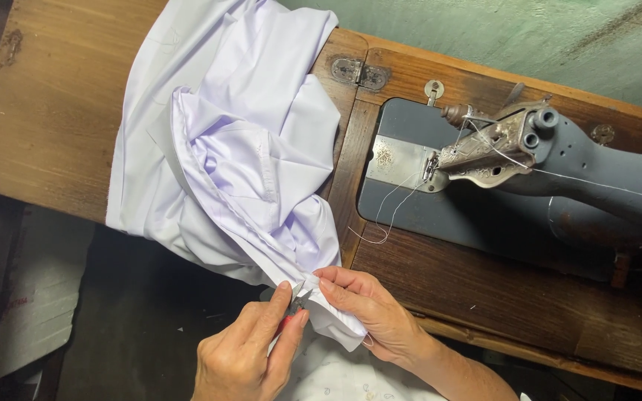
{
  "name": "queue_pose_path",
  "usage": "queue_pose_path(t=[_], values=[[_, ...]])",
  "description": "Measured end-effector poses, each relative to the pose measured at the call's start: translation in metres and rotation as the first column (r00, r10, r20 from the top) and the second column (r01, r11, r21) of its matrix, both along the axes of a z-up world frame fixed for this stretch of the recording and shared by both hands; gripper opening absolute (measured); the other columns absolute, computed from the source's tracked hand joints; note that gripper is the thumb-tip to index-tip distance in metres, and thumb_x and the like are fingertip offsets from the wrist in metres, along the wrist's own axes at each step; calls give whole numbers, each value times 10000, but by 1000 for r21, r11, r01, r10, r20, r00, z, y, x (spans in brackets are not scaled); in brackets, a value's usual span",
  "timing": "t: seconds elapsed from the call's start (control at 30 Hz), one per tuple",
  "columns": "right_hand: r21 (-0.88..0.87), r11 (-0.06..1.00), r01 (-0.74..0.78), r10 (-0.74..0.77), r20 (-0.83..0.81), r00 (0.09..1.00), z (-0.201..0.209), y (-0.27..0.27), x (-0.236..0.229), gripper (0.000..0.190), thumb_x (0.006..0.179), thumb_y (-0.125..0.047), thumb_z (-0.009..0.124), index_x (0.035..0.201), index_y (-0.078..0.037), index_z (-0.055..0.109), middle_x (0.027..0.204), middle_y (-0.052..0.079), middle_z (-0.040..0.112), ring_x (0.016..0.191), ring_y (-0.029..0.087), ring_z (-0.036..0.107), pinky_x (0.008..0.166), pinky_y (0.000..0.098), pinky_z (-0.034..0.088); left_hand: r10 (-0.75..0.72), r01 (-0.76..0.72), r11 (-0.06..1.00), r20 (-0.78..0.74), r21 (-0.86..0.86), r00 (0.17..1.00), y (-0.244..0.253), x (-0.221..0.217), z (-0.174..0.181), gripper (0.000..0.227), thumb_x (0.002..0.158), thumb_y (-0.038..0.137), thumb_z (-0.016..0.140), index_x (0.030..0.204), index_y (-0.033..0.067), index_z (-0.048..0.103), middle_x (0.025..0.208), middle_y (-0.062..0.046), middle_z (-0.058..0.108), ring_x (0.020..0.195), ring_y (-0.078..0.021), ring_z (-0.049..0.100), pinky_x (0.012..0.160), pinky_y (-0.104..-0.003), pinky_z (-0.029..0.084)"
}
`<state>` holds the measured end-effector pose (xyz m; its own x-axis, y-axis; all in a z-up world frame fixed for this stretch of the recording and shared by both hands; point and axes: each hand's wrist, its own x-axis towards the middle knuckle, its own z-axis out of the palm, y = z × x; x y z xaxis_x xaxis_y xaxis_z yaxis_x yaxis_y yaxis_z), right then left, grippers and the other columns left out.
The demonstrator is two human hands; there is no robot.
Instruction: The person uses a pair of red-handled pliers to cut loose threads from the hem of a white garment. The garment is held in the left hand while the pliers are used in the right hand to snip the threads along the edge.
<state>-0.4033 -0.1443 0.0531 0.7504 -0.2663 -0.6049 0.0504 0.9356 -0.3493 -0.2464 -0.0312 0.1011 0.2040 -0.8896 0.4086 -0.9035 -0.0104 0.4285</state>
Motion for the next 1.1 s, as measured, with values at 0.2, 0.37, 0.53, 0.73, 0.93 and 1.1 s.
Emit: queue_pose_path(t=[0.2,0.37,0.53,0.73,0.93,1.1], values=[[-26,1000,4,-5,-46,999,3,-1,1,334,957,-209,686,1211,7,692,894,40,730,662,64,644,551,189,497,-40,40,999,1,-4,999,-4,4,1,330,939,195,747,1208,16,679,788,19,665,515,-55,539,454,-190,447],[-88,996,15,-17,-29,999,7,-3,1,344,987,-222,649,1220,24,711,815,7,698,536,29,539,438,182,402,-79,79,997,19,-1,997,-7,8,0,365,946,188,754,1257,24,656,823,13,677,535,-70,546,475,-201,458],[-25,997,66,-67,-7,998,4,0,0,344,976,-180,651,1233,45,698,961,88,752,743,106,680,663,241,561,-88,88,996,22,-10,996,-11,8,1,320,946,202,736,1198,12,686,800,11,686,526,-74,548,466,-202,441],[-13,997,72,-72,-17,997,4,2,0,320,973,-176,655,1211,36,678,933,86,727,748,114,672,678,251,560,-79,79,996,22,-30,997,-9,8,-2,342,940,203,756,1218,18,677,797,10,683,517,-73,536,462,-196,439],[-83,995,61,-65,-49,997,-1,5,0,294,989,-187,644,1197,16,694,872,43,712,685,68,621,607,208,496,-54,55,998,61,-13,997,-9,9,-3,321,939,231,742,1184,27,704,789,20,685,491,-64,538,435,-201,411],[-78,995,70,-75,-69,995,-5,8,1,291,985,-172,645,1196,21,701,939,73,738,755,92,645,682,226,517,-44,44,999,21,-6,999,-5,9,-8,344,922,237,766,1188,27,700,822,9,710,513,-66,576,449,-206,437]])
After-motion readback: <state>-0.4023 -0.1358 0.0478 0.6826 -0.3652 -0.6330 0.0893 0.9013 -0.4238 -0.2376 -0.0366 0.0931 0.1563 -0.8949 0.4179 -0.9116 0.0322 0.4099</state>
